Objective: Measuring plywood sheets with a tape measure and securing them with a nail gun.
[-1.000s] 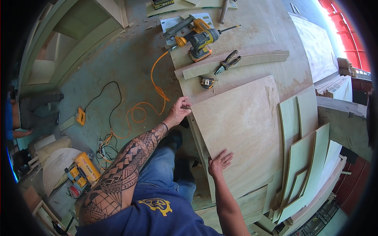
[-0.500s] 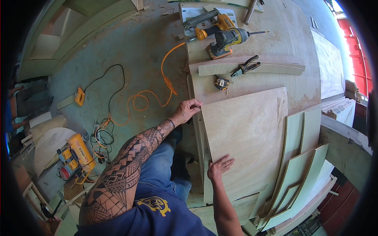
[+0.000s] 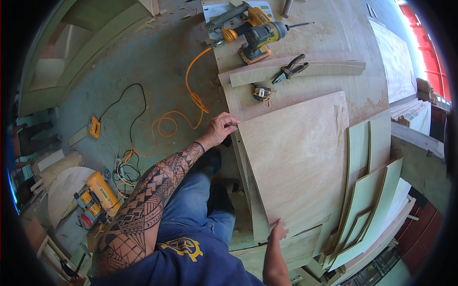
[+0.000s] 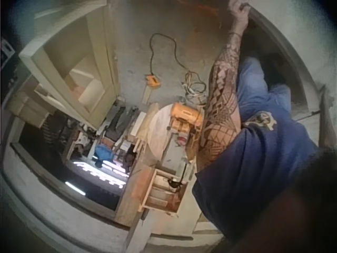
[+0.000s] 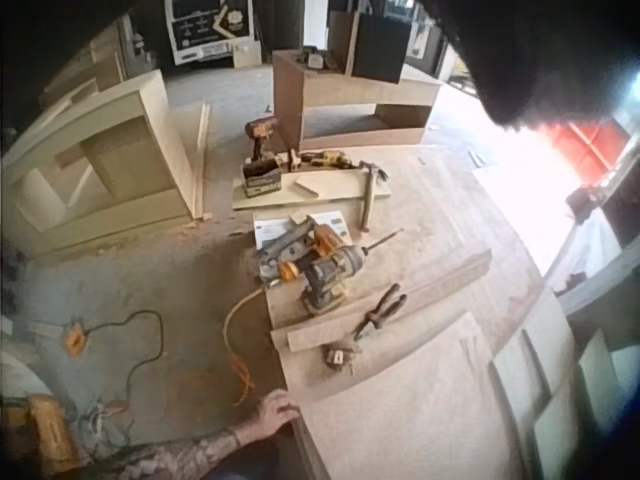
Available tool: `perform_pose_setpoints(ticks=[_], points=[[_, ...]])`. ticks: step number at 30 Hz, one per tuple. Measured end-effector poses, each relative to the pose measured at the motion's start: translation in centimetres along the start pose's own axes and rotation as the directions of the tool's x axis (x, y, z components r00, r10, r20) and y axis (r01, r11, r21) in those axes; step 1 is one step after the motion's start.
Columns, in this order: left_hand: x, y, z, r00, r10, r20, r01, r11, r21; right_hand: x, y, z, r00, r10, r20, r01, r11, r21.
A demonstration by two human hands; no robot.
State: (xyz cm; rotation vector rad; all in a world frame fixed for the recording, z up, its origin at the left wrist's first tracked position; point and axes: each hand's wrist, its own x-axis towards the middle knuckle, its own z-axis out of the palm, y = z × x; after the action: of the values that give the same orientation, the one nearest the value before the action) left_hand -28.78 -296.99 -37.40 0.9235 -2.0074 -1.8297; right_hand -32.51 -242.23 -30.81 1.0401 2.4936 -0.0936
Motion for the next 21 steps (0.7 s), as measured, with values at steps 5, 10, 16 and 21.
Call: perform_pose_setpoints(ticks=[5, 10, 16, 21], points=[[0.6, 1.8, 1.4, 0.999, 0.005, 0.054, -0.001, 0.998, -0.064, 8.6, 12.8, -5.6, 0.932, 0.149, 0.329, -0.241, 0.936, 0.257], [0.0, 1.9, 1.5, 0.999, -0.021, 0.039, 0.022, 1.0, -0.003, 7.7, 12.8, -4.5, 0.936, 0.153, 0.316, -0.266, 0.896, 0.355], [0.3, 1.5, 2.1, 0.995, -0.072, -0.068, 0.073, 0.997, 0.017, 8.2, 15.2, -3.2, 0.973, -0.126, 0.192, 0.019, 0.878, 0.478], [0.3, 1.8, 2.3, 0.991, -0.116, -0.069, 0.119, 0.992, 0.034, 7.5, 16.0, -2.8, 0.991, -0.071, 0.11, 0.021, 0.918, 0.396]])
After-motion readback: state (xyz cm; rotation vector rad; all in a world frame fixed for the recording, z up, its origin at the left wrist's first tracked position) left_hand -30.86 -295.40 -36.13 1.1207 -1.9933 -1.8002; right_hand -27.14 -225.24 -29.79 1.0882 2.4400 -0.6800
